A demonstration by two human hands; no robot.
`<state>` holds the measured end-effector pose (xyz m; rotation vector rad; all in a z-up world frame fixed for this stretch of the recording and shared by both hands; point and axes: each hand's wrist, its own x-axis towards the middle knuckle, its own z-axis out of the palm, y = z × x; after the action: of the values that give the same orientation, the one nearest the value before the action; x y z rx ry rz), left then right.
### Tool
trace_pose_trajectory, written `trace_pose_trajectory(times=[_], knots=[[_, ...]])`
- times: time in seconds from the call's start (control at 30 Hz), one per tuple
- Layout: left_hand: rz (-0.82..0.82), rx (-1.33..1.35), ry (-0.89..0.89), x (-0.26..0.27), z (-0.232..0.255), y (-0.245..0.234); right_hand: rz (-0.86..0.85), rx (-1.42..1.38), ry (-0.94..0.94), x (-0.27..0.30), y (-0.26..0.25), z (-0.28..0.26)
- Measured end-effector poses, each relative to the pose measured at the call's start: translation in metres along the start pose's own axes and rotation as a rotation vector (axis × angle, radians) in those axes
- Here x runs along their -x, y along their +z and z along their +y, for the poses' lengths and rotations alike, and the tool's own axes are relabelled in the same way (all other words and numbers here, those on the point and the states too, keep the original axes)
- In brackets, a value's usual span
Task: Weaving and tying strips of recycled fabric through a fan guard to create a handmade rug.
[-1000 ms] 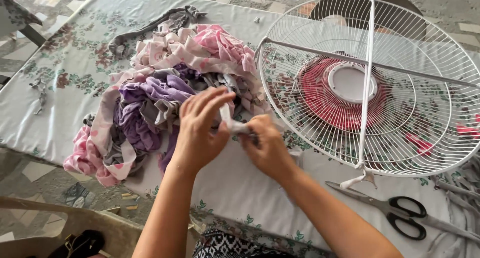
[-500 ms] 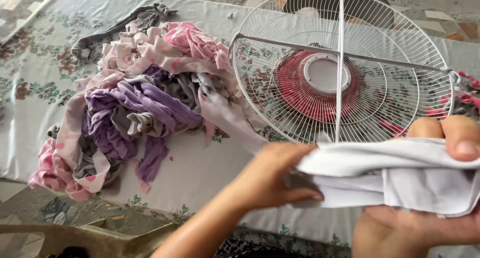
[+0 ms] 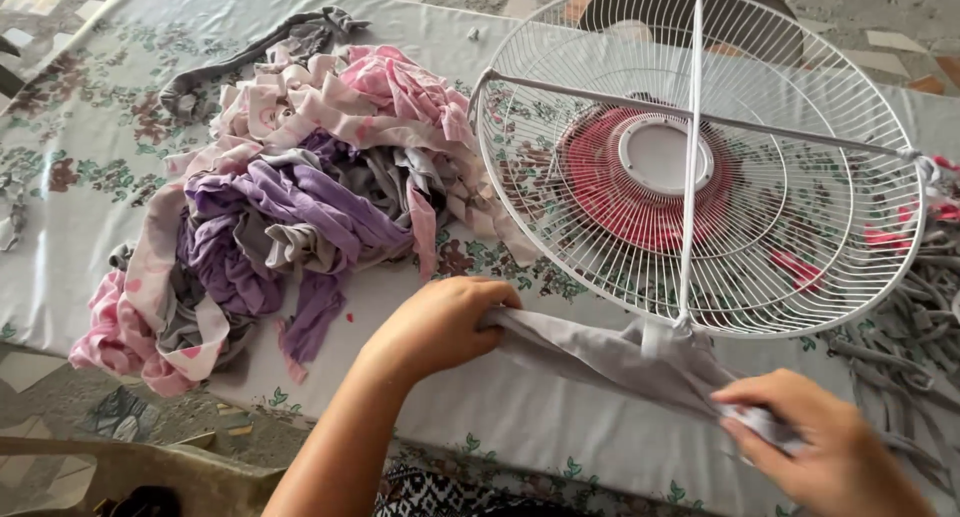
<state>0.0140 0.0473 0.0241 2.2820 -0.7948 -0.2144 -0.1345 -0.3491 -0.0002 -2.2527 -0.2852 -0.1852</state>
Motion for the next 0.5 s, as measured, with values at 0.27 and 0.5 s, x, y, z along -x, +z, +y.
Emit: trace_pose_trajectory(times=[0.27,0.5], knots=[[0.136,-0.018,-0.035,-0.002,-0.001,0.003,-0.078,0.355,0.338,-0.016,0.005,-0.033],[0.042,-0.306,-0.189,0.001,-0.021,0.024,-0.433,0.67,0.625,-0.025,0.037,-0.008]])
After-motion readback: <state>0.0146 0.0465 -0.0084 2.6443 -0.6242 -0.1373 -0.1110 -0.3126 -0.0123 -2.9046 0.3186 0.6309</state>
